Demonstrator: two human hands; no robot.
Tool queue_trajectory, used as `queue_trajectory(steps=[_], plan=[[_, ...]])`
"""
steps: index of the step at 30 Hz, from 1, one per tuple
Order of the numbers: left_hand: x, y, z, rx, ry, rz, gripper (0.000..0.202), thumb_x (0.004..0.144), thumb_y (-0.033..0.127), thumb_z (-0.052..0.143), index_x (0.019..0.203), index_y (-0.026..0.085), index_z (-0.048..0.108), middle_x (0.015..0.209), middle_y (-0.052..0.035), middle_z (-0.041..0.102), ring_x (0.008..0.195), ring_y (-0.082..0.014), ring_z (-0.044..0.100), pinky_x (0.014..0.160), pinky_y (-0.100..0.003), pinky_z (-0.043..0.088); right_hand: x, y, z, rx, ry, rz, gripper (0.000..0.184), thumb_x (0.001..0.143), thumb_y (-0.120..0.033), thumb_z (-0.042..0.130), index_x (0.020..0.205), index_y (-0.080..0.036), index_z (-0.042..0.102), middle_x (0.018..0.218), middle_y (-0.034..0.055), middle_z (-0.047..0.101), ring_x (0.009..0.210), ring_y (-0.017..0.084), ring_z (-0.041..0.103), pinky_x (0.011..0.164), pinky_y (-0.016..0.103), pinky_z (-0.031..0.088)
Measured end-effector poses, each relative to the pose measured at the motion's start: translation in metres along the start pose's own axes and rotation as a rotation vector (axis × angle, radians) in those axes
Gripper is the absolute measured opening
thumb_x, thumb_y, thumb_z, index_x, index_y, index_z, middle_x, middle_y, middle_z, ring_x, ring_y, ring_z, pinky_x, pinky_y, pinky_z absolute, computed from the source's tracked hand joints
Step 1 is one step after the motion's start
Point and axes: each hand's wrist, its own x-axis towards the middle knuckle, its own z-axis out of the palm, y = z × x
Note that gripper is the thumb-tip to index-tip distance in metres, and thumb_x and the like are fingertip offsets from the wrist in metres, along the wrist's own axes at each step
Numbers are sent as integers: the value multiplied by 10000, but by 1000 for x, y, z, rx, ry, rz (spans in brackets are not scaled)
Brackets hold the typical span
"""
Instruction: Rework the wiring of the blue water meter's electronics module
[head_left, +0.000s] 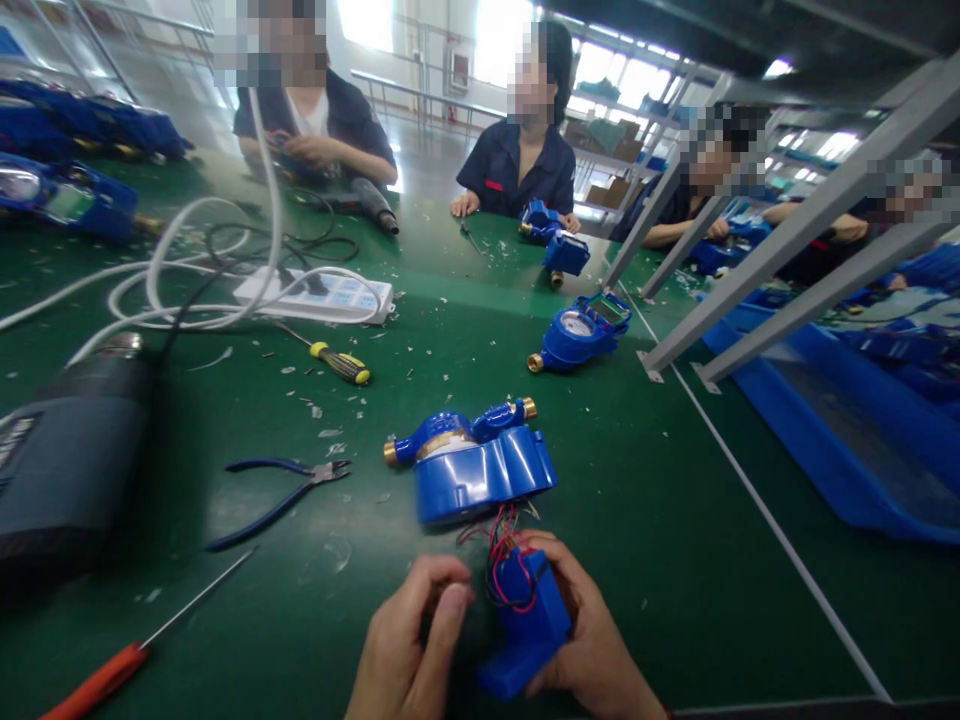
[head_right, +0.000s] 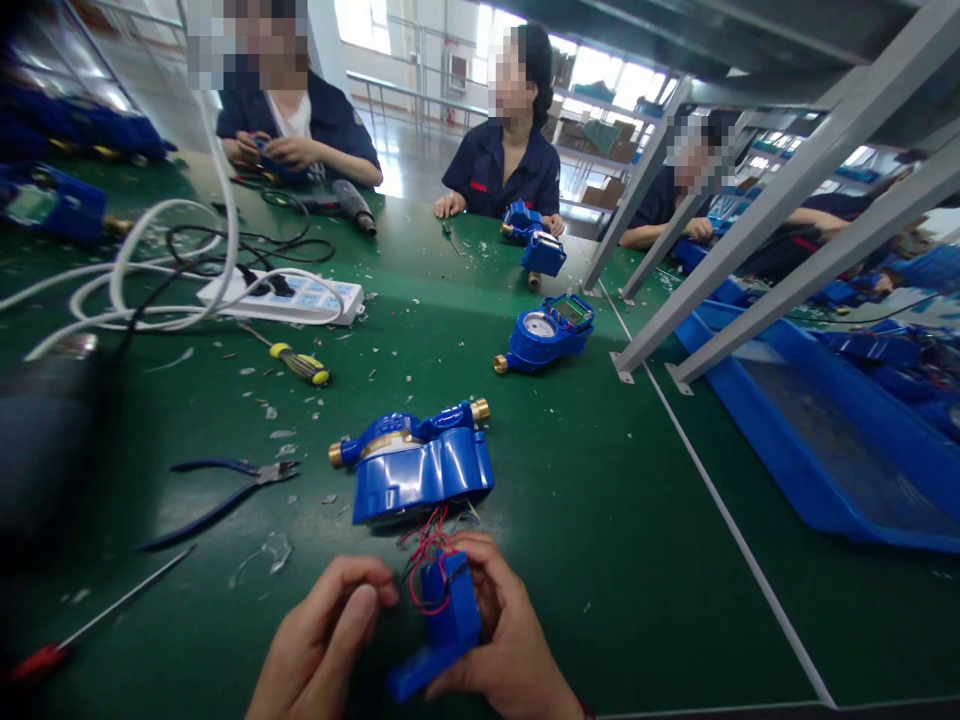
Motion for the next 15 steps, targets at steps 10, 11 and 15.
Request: queue_trajectory(steps=[10,11,15], plan=[[-24,-9,19,195,75,324,306,841,444,479,1066,246,541,1057,-86,605,982,-201,576,815,-293,490,-5,-2,7,-506,-55,-196,631,593,-326,799,1149,-274,505,1180,89,528,1072,265,553,899,385,475],[-23,-12,18,228,78,351,271,822,371,542,1055,234,542,1058,-86,607,978,-190,582,814,-270,494,-5,-3,9,-595,-61,-239,584,651,-274,755,1169,-269,487,1188,92,520,1075,255,547,892,374,478],[-18,-20,8,191,-32,455,198,762,171,626,949,202,567,941,-59,653,860,-137,631,750,-177,516,-5,-8,12,-866,-123,-361,555,733,-137,586,1257,-224,424,1226,118,488,1062,235,540,851,343,497]])
